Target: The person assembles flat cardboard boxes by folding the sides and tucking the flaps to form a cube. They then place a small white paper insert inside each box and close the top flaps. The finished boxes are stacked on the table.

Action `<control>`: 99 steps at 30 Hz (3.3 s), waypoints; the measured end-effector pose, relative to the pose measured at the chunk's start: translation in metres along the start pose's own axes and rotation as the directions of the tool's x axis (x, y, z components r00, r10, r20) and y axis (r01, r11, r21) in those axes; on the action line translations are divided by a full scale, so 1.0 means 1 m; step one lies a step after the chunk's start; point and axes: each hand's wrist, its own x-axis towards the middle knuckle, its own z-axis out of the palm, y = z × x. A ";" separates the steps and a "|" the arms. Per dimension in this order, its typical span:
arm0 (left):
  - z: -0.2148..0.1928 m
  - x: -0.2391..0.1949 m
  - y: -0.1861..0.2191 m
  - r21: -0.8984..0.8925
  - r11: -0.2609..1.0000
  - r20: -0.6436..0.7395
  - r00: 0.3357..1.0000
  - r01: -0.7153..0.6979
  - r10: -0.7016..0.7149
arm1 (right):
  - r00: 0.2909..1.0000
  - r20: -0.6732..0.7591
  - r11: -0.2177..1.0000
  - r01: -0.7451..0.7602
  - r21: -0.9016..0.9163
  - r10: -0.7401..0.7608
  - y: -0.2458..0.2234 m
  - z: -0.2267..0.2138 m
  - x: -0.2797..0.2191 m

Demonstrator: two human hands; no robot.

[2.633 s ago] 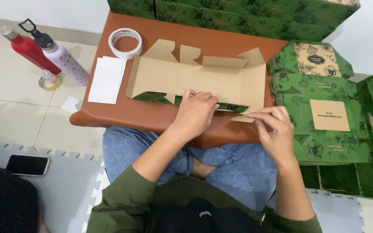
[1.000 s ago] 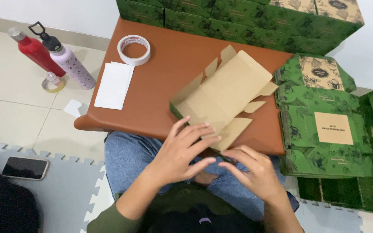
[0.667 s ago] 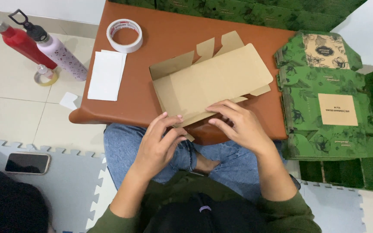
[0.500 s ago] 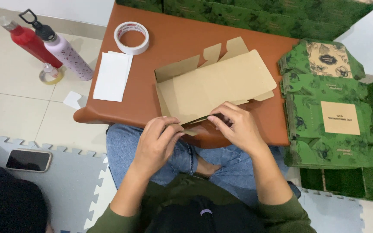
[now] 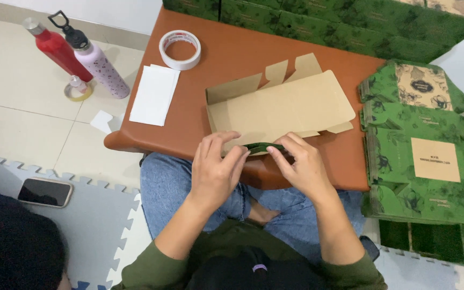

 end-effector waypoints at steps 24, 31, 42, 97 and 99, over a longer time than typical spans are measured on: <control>0.039 -0.013 -0.010 0.136 0.989 0.070 0.997 -0.052 0.042 | 0.973 -0.214 0.936 0.004 -0.352 -0.084 0.046 -0.046 -0.021; 0.041 -0.015 -0.011 0.142 0.987 0.052 0.997 -0.071 0.064 | 0.930 -0.281 0.949 0.158 -0.271 -0.236 0.018 -0.011 -0.012; 0.046 -0.017 -0.014 0.051 0.992 0.063 0.991 -0.119 0.115 | 0.819 -0.426 0.923 0.329 -0.197 -0.383 0.002 0.007 0.000; 0.069 0.020 -0.008 -0.487 0.872 0.161 0.986 0.042 0.042 | 0.965 -0.225 0.965 0.080 -0.249 -0.138 0.000 -0.019 -0.031; 0.072 0.019 -0.008 -0.537 0.838 0.163 0.987 0.098 -0.011 | 0.953 -0.266 0.960 0.072 -0.271 -0.146 -0.002 -0.015 -0.031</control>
